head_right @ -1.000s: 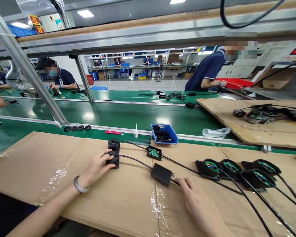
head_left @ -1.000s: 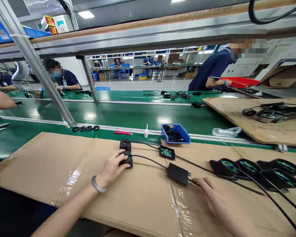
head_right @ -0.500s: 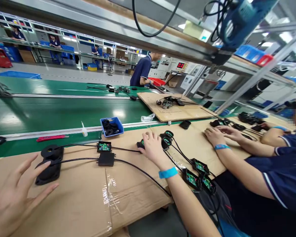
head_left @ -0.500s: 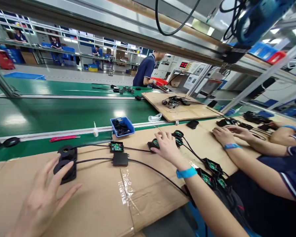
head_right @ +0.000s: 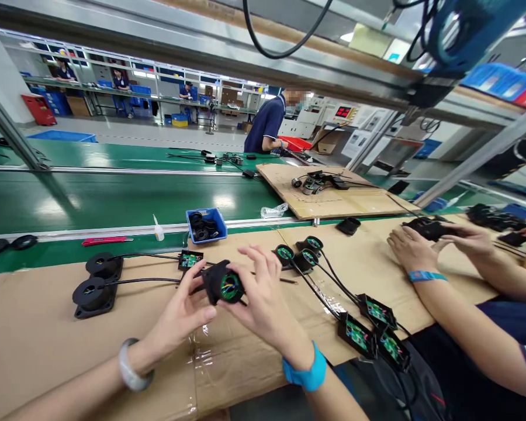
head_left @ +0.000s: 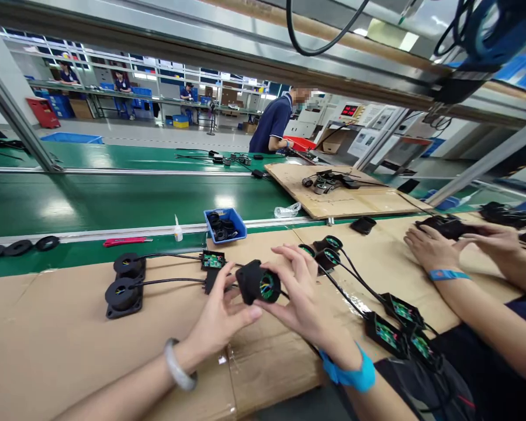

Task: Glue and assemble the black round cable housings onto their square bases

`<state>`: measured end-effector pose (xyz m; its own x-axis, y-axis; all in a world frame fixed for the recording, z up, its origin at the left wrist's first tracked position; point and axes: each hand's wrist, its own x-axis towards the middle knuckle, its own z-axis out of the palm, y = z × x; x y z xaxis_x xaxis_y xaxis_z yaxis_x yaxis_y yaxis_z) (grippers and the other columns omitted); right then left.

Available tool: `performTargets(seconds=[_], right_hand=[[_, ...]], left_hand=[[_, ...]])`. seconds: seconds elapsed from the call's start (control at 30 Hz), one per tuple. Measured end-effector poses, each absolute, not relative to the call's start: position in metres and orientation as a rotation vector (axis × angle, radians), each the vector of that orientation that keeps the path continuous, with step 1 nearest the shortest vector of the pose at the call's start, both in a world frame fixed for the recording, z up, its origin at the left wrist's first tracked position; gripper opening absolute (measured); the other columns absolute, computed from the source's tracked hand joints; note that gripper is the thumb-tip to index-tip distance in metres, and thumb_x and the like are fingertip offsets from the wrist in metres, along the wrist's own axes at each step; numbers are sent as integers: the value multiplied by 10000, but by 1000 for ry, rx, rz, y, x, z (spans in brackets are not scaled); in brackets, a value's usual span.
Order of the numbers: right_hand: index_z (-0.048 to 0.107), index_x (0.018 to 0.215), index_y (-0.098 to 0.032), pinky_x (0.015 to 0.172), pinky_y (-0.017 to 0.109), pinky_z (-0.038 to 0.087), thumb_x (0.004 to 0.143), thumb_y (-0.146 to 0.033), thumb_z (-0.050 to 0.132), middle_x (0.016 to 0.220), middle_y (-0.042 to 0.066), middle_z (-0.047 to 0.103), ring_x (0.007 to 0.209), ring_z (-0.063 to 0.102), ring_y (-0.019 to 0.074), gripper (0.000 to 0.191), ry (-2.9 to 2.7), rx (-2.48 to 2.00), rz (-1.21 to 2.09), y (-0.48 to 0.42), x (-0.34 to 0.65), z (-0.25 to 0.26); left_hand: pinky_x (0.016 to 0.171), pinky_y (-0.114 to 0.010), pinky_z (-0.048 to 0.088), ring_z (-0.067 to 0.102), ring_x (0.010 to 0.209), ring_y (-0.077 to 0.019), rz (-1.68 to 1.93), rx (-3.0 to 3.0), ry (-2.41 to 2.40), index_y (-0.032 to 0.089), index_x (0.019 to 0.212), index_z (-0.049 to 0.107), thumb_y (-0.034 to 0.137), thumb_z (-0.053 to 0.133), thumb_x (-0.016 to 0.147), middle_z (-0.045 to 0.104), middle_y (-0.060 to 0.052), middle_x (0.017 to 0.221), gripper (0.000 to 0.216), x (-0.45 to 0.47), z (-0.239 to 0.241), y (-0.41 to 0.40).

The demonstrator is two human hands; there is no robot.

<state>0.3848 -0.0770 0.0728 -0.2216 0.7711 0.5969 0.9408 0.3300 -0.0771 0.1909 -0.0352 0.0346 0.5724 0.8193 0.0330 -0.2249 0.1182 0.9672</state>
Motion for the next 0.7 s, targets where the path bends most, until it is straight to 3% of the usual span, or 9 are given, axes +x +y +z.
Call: performTargets(seconds=[0.1, 0.23, 0.3, 0.37, 0.43, 0.57, 0.7], right_hand=[[426, 1360, -216, 1070, 538, 402, 916, -300, 611, 1340, 158, 447, 1292, 418, 331, 488, -2009, -1449, -265, -95, 364, 68], [182, 1552, -189, 988, 493, 511, 867, -487, 684, 1385, 186, 438, 1260, 486, 338, 900, -1955, -1720, -60, -139, 373, 29], [302, 1497, -187, 893, 504, 549, 900, -538, 609, 1273, 173, 525, 1129, 567, 340, 757, -1873, -1839, -148, -164, 379, -2], [436, 1374, -188, 804, 477, 564, 968, -495, 509, 1120, 143, 595, 980, 620, 312, 514, -1787, -1862, -300, -184, 380, -29], [477, 1314, -187, 795, 425, 562, 1000, -433, 478, 1056, 119, 624, 932, 645, 279, 399, -1750, -1823, -367, -201, 378, -42], [450, 1381, -188, 796, 313, 546, 987, -471, 524, 1139, 105, 647, 970, 673, 233, 491, -1811, -1720, -350, -220, 379, -7], [555, 1322, -227, 840, 377, 500, 960, -557, 531, 1104, 104, 646, 924, 652, 265, 491, -1943, -1590, -582, -196, 394, 58]], left_hand=[[1112, -411, 424, 550, 1209, -247, 998, 1121, 603, 225, 1310, 469, 413, 845, 711, 562, -91, 1295, 732, 203, 46, -43], [933, -389, 550, 592, 1018, -201, 1013, 959, 715, 233, 1217, 502, 413, 889, 660, 600, -34, 1126, 702, 182, 57, -45], [841, -379, 592, 604, 1002, -210, 1012, 873, 725, 230, 1185, 508, 435, 905, 633, 594, -38, 1132, 711, 166, 62, -42], [777, -360, 610, 629, 965, -212, 983, 849, 718, 213, 1163, 529, 444, 915, 612, 601, -49, 1131, 711, 150, 66, -40], [734, -345, 613, 660, 901, -208, 911, 868, 720, 201, 1180, 542, 459, 894, 635, 620, -60, 1110, 699, 135, 70, -39], [674, -307, 599, 715, 796, -211, 687, 945, 739, 243, 1240, 506, 463, 782, 744, 661, -36, 1003, 608, 105, 70, -36], [559, -287, 574, 729, 695, -240, 452, 921, 713, 214, 1155, 546, 370, 771, 718, 684, -37, 880, 516, 78, 60, -36]])
